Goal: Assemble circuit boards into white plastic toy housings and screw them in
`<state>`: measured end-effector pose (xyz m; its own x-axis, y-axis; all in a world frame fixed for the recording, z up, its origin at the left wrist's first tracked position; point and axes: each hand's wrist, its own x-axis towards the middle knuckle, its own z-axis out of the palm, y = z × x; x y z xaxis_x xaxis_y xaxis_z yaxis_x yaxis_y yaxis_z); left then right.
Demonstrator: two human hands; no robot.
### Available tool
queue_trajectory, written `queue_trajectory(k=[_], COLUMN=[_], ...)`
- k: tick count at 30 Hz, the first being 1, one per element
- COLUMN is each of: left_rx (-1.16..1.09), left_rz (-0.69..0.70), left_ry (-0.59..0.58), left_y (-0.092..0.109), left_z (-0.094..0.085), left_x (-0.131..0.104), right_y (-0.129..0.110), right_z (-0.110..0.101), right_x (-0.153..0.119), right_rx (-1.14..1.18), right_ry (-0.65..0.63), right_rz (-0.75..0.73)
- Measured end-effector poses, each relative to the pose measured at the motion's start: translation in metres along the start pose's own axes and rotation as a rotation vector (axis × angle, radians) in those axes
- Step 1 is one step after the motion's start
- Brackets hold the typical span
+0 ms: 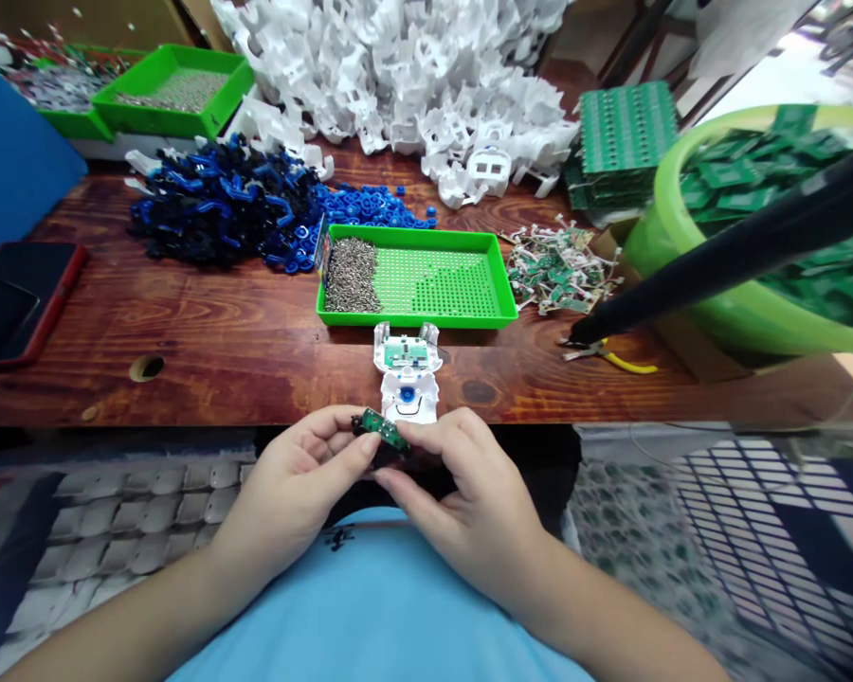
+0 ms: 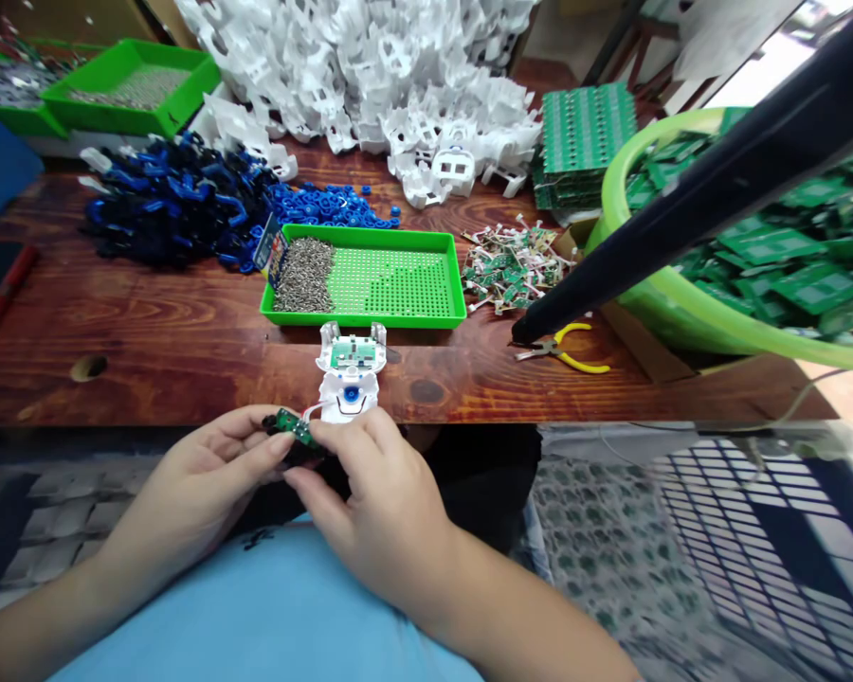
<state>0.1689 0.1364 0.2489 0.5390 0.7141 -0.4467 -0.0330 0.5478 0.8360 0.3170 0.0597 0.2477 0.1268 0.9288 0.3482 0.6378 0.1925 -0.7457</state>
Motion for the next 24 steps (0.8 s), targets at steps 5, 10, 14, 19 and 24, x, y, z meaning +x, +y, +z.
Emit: queue_trajectory(k=[5,10,14,19,24], left_rx=[0.056,0.084,0.069,0.119,0.403], left_rz=[0.075,0.118,0.13,0.145,0.293], left_ry=[0.002,-0.053,-0.206,-0.265,0.098], left_y=[-0.003,-0.014,-0.018,-0.007,-0.001], left_z=[0.006,0.012,0.011,-0.002,-0.017], left_x=[-0.007,-0.013,-0.018,-0.012,0.013], right_y=[-0.005,0.002,0.011,0.026,0.051], right_z=[-0.003,-0.008,-0.016,-0.034,-0.043], right_x=[-0.005,-0.014,-0.015,0.007,0.052], right_rx=[-0.167,-0.196,-0.167,-0.282,-0.43], right_ry=[-0.02,-0.005,-0.004,0.154,0.235], right_rz=[-0.109,-0.214,-0.299,-0.426,-0.454])
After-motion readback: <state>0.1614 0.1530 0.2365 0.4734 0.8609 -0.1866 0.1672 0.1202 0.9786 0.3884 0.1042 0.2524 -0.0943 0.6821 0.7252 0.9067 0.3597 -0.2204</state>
